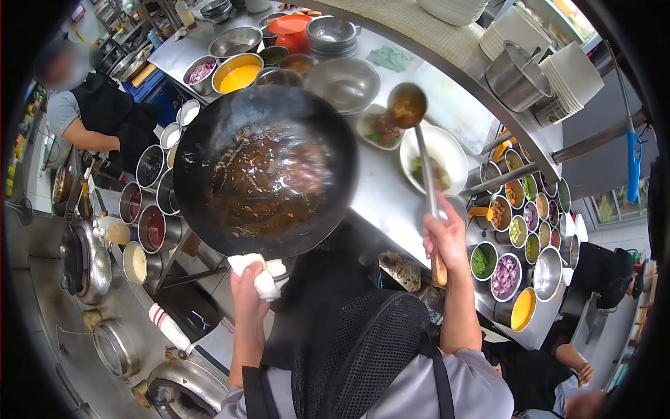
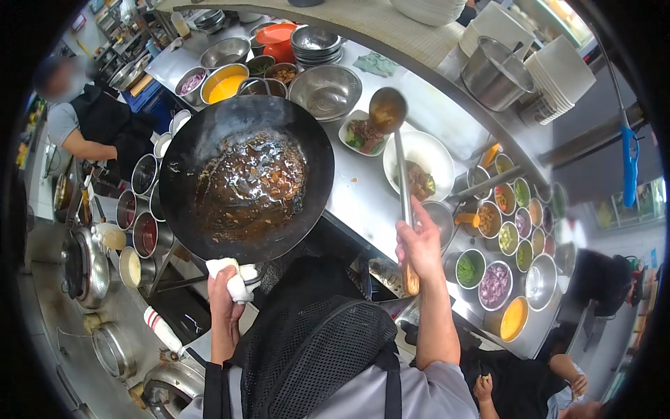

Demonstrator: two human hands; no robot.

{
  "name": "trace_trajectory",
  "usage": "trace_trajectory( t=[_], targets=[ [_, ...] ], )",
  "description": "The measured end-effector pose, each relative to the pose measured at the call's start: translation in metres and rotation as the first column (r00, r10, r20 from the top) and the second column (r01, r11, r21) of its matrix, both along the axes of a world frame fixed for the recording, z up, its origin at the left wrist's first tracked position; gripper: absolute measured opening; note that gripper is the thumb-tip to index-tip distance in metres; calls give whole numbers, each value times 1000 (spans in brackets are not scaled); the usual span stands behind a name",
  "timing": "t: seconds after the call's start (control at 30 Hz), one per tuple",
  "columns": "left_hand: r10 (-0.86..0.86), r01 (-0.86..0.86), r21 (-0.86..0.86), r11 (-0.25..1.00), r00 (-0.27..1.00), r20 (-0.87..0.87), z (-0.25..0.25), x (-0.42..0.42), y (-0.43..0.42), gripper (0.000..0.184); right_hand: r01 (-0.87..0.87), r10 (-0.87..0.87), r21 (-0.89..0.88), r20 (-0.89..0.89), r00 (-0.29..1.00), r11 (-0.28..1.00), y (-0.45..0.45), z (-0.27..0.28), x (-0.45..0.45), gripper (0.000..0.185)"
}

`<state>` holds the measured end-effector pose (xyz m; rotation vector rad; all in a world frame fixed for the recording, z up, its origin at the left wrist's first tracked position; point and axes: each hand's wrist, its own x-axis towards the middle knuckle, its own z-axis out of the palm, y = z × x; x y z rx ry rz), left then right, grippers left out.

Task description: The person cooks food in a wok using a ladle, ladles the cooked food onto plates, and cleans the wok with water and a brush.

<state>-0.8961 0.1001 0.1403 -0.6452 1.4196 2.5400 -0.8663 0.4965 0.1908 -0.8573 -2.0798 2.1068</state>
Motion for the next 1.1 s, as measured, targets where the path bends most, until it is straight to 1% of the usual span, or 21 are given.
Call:
trace_trajectory(
  t=[0.07, 0.1, 0.2, 0.23, 0.3, 0.33, 0.37, 0.4, 0.47, 0.57, 0.63, 0.67, 0.7, 0.8, 0.83, 0.87, 0.9, 0.93, 0.97, 1.03, 1.1],
  targets=[
    [-2, 2, 15, 1000, 1000, 3, 0, 0, 2, 21, -41, 29, 131, 90, 996, 990, -6, -8, 5, 68],
    [-3, 3, 15, 1000, 1000, 1, -1, -1, 2, 21, -58, 37, 278, 81, 996, 959, -7, -29, 8, 64],
    [-7, 7, 5, 1000, 1000, -1, -6, -1, 3, 22, -62, 78, 579, -2, 997, 813, -17, -48, 9, 64],
    [-6, 6, -2, 1000, 1000, -1, -9, -1, 4, 23, -74, 47, 499, 66, 997, 863, -21, -40, 11, 64],
    [-20, 20, -1, 1000, 1000, -21, -27, 0, -1, 24, 0, 6, 237, -23, 1000, 971, -24, -42, 21, 66],
    [-11, 11, 3, 1000, 1000, -15, -30, 0, -1, 26, 25, -20, 92, -59, 998, 995, -25, -43, 27, 67],
    [-10, 10, 18, 1000, 1000, -25, -31, 0, -1, 26, -12, 16, 52, -90, 996, 999, -26, -37, 36, 69],
    [-10, 12, 36, 999, 999, -37, -32, 0, 0, 27, -64, 68, 50, -101, 993, 997, -26, -30, 46, 69],
    [-18, 20, 38, 999, 999, -39, -34, 0, 0, 29, -75, 70, -31, -132, 989, 997, -36, -12, 60, 66],
    [-56, 59, 48, 997, 997, -59, -39, -1, -6, 33, -245, 250, 147, -17, 968, 958, -41, 2, 63, 63],
    [-71, 73, 24, 997, 994, -87, -43, 0, -11, 33, -349, 359, 365, 42, 932, 863, -50, -3, 46, 63],
    [-77, 79, 13, 997, 992, -101, -46, 2, -17, 34, -395, 406, 466, 82, 910, 792, -57, -5, 34, 62],
    [-86, 88, 15, 996, 990, -112, -50, 4, -25, 36, -422, 433, 510, 105, 895, 749, -69, -4, 20, 64],
    [-89, 89, -10, 996, 986, -141, -41, 14, -41, 38, -489, 488, 426, 121, 865, 761, -114, -3, -13, 62],
    [-88, 86, -18, 996, 989, -119, -39, 17, -46, 39, -562, 530, 420, 201, 824, 713, -125, 9, -17, 61],
    [-88, 86, -22, 996, 988, -130, -41, 19, -54, 39, -535, 601, 606, 115, 791, 588, -128, 1, -14, 62],
    [-92, 89, -29, 996, 986, -136, -45, 21, -64, 39, -463, 676, 761, 44, 736, 454, -122, -17, -8, 63],
    [-97, 93, -37, 995, 985, -143, -47, 22, -75, 40, -347, 751, 883, -10, 660, 317, -115, -26, 1, 64],
    [-95, 93, -22, 995, 984, -150, -49, 25, -86, 39, -492, 693, 842, 219, 687, 221, -110, -17, 21, 67],
    [-64, 61, -25, 998, 989, -134, -57, 33, -105, 38, -621, 550, 781, 490, 676, 68, -113, 16, 64, 66],
    [-57, 54, -24, 998, 992, -115, -63, 44, -123, 39, -621, 560, 772, 460, 689, 131, -109, 23, 93, 65]
  ],
)
